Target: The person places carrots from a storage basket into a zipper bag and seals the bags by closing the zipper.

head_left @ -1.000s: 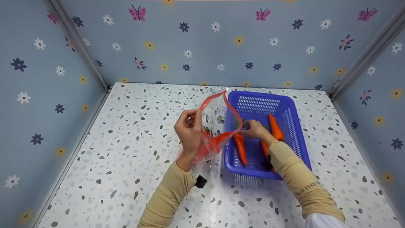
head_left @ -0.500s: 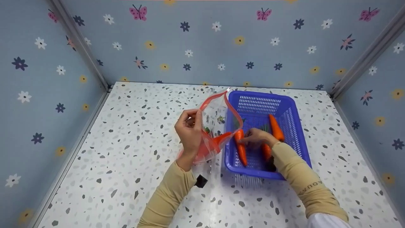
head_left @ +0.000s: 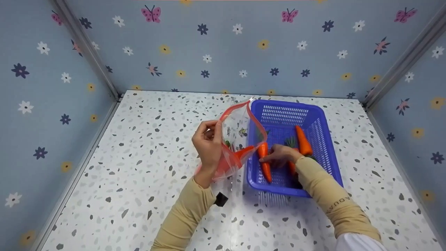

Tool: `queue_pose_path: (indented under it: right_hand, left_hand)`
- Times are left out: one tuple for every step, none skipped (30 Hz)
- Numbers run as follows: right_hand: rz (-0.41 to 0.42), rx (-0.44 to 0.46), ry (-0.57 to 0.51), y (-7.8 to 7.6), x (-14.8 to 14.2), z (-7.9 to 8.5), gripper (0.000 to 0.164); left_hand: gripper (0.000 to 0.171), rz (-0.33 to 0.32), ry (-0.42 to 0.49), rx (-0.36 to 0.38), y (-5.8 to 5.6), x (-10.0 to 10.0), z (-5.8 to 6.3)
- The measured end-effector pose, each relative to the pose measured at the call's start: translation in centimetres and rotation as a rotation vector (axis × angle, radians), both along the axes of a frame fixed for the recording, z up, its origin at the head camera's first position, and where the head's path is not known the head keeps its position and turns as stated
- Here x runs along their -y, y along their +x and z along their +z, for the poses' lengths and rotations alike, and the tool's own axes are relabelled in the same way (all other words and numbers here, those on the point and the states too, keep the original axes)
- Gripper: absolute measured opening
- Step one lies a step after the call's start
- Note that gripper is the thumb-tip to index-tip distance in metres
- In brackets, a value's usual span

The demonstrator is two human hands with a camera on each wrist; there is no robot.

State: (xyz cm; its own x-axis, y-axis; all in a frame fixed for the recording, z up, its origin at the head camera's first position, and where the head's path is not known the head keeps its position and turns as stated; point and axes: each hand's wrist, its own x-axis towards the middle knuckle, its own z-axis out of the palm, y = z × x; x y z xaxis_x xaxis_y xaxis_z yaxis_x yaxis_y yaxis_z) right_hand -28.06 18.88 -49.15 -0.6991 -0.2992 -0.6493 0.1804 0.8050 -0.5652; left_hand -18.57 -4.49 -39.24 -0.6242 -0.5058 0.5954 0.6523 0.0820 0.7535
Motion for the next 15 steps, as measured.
queue_pose_path:
  right_hand:
    - [-0.003,0.002,0.005,0.0,0.1,0.0,0.041]
    - [-0.002,0.003,0.008,0.0,0.1,-0.1,0.041]
    - [-0.008,0.008,0.009,0.0,0.1,-0.1,0.041]
    - [-0.006,0.009,0.011,0.0,0.2,-0.1,0.041]
    - [-0.007,0.01,0.012,0.0,0.2,-0.2,0.042]
    - [-0.013,0.013,0.012,0.0,0.2,-0.2,0.041]
    - [-0.011,0.013,0.014,0.0,0.2,-0.1,0.04]
    - [-0.009,0.011,0.013,-0.1,0.2,-0.1,0.039]
    - [-0.009,0.006,0.016,-0.1,0.2,-0.1,0.038]
    - [-0.004,0.0,0.015,-0.1,0.2,0.0,0.036]
    - [0.001,-0.008,0.012,-0.1,0.2,0.0,0.035]
    - [0.007,-0.015,0.006,-0.2,0.2,0.1,0.033]
    - [0.015,-0.024,0.001,-0.2,0.3,0.1,0.032]
    - [0.016,-0.033,-0.008,-0.3,0.3,0.1,0.031]
    - [0.019,-0.041,-0.018,-0.3,0.3,0.2,0.03]
  left_hand:
    - [0.007,-0.001,0.002,-0.001,0.0,0.0,0.0]
    - [0.007,0.0,0.002,-0.004,0.0,0.0,-0.1]
    - [0.008,-0.002,0.005,-0.004,-0.1,0.0,-0.2]
    - [0.008,0.001,0.003,-0.006,-0.3,0.0,-0.5]
    - [0.008,0.003,0.002,-0.005,-0.5,0.1,-0.8]
    - [0.008,0.006,0.0,-0.007,-0.7,0.1,-1.2]
    - [0.008,0.008,-0.001,-0.01,-1.0,0.1,-1.6]
    - [0.007,0.001,0.007,-0.003,-1.1,0.1,-1.8]
    - [0.007,0.004,0.004,-0.005,-1.4,0.1,-2.3]
    - [0.007,0.01,-0.002,-0.01,-1.7,0.2,-2.7]
    - [0.008,0.01,-0.003,-0.012,-2.0,0.2,-3.0]
    - [0.008,0.011,-0.004,-0.012,-2.1,0.1,-3.3]
    - [0.008,0.013,-0.008,-0.017,-2.4,0.1,-3.7]
    - [0.007,0.016,-0.011,-0.016,-2.7,0.1,-4.1]
    - [0.007,0.029,-0.023,-0.03,-3.0,0.1,-4.6]
